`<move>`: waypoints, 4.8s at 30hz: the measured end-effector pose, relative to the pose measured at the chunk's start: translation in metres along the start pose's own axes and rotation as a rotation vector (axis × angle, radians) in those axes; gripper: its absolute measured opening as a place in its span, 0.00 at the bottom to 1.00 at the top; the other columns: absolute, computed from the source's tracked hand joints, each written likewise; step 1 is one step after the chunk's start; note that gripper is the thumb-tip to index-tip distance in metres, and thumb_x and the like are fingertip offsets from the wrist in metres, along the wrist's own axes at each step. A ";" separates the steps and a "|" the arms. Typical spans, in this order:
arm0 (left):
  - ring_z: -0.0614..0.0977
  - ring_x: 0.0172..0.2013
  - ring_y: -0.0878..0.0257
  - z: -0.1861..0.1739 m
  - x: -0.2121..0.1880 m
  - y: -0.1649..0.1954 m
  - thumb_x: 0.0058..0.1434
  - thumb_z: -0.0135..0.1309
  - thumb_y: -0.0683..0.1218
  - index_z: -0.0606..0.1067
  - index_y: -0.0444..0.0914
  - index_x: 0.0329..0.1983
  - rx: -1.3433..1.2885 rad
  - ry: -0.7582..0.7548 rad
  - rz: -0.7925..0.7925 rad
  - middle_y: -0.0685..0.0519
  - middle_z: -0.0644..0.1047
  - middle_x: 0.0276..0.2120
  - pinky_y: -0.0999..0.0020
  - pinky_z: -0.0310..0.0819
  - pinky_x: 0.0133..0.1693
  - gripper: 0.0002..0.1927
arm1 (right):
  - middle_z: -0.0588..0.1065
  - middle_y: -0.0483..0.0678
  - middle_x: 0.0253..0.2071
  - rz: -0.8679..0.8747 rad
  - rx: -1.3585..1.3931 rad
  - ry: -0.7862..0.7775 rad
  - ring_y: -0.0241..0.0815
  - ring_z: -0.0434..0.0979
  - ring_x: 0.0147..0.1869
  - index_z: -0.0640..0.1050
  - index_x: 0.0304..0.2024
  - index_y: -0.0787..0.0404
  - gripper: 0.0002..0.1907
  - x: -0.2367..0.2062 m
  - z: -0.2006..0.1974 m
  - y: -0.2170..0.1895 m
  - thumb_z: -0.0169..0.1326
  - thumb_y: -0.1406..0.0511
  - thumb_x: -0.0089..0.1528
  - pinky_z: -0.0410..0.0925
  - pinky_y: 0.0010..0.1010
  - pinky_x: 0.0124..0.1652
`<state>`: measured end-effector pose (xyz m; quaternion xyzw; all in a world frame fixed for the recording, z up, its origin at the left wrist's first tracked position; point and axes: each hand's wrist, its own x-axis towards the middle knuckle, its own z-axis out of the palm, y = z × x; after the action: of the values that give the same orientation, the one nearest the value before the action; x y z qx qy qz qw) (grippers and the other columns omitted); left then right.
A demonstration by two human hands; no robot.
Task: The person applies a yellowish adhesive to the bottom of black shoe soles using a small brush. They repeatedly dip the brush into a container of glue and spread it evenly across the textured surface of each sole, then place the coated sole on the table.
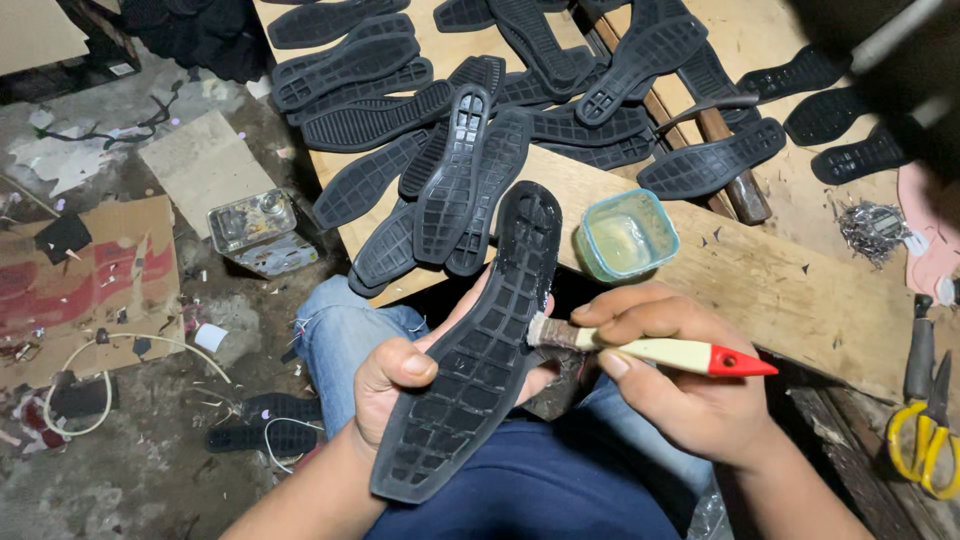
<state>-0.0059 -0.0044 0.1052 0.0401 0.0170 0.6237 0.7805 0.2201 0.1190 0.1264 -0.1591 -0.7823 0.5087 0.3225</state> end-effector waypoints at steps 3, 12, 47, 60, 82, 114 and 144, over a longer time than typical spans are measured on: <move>0.66 0.69 0.56 0.002 0.001 0.001 0.44 0.56 0.46 0.44 0.43 0.83 0.024 0.049 -0.004 0.47 0.62 0.71 0.50 0.50 0.72 0.61 | 0.79 0.55 0.51 -0.012 -0.077 0.015 0.43 0.81 0.53 0.76 0.46 0.64 0.11 0.003 -0.002 -0.002 0.57 0.75 0.60 0.74 0.33 0.54; 0.70 0.60 0.57 -0.005 0.005 0.002 0.45 0.55 0.46 0.43 0.48 0.88 0.062 0.051 0.018 0.50 0.64 0.70 0.61 0.56 0.64 0.64 | 0.81 0.54 0.47 0.061 -0.076 -0.045 0.40 0.83 0.46 0.77 0.44 0.64 0.09 0.005 0.008 -0.006 0.58 0.73 0.60 0.75 0.30 0.47; 0.63 0.73 0.60 -0.019 0.059 0.004 0.59 0.49 0.48 0.41 0.60 0.86 0.044 -0.145 0.259 0.56 0.63 0.70 0.27 0.42 0.74 0.53 | 0.80 0.61 0.47 -0.201 -0.304 0.071 0.50 0.85 0.48 0.77 0.47 0.70 0.15 -0.028 0.041 -0.018 0.63 0.74 0.58 0.77 0.32 0.46; 0.65 0.70 0.59 -0.025 0.064 0.001 0.64 0.47 0.47 0.42 0.60 0.84 0.025 -0.209 0.333 0.57 0.66 0.66 0.23 0.44 0.74 0.47 | 0.80 0.53 0.45 -0.258 -0.454 0.057 0.44 0.85 0.44 0.77 0.48 0.64 0.14 -0.029 0.055 -0.013 0.64 0.72 0.60 0.76 0.27 0.41; 0.65 0.71 0.52 -0.045 0.073 -0.020 0.72 0.42 0.50 0.60 0.54 0.79 -0.198 -0.133 0.148 0.56 0.69 0.67 0.22 0.46 0.69 0.30 | 0.78 0.58 0.52 -0.285 -0.256 -0.069 0.51 0.85 0.55 0.78 0.45 0.67 0.14 -0.011 0.039 -0.016 0.62 0.76 0.57 0.78 0.34 0.53; 0.62 0.70 0.46 -0.028 0.076 -0.001 0.58 0.42 0.57 0.50 0.56 0.76 0.180 0.444 0.433 0.50 0.57 0.72 0.36 0.66 0.59 0.40 | 0.79 0.57 0.51 -0.066 -0.067 0.186 0.45 0.82 0.49 0.77 0.48 0.66 0.13 -0.044 0.015 -0.007 0.58 0.76 0.60 0.75 0.31 0.52; 0.48 0.77 0.38 -0.001 0.021 0.023 0.64 0.52 0.69 0.42 0.51 0.84 0.160 -0.160 0.239 0.53 0.56 0.76 0.21 0.43 0.67 0.52 | 0.74 0.56 0.62 -0.025 -1.014 0.204 0.58 0.64 0.67 0.85 0.38 0.57 0.12 0.043 -0.067 0.141 0.68 0.60 0.55 0.59 0.45 0.64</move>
<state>-0.0238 0.0216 0.1066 0.1533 -0.0007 0.7035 0.6939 0.2214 0.2513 0.0334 -0.3347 -0.8970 0.0437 0.2855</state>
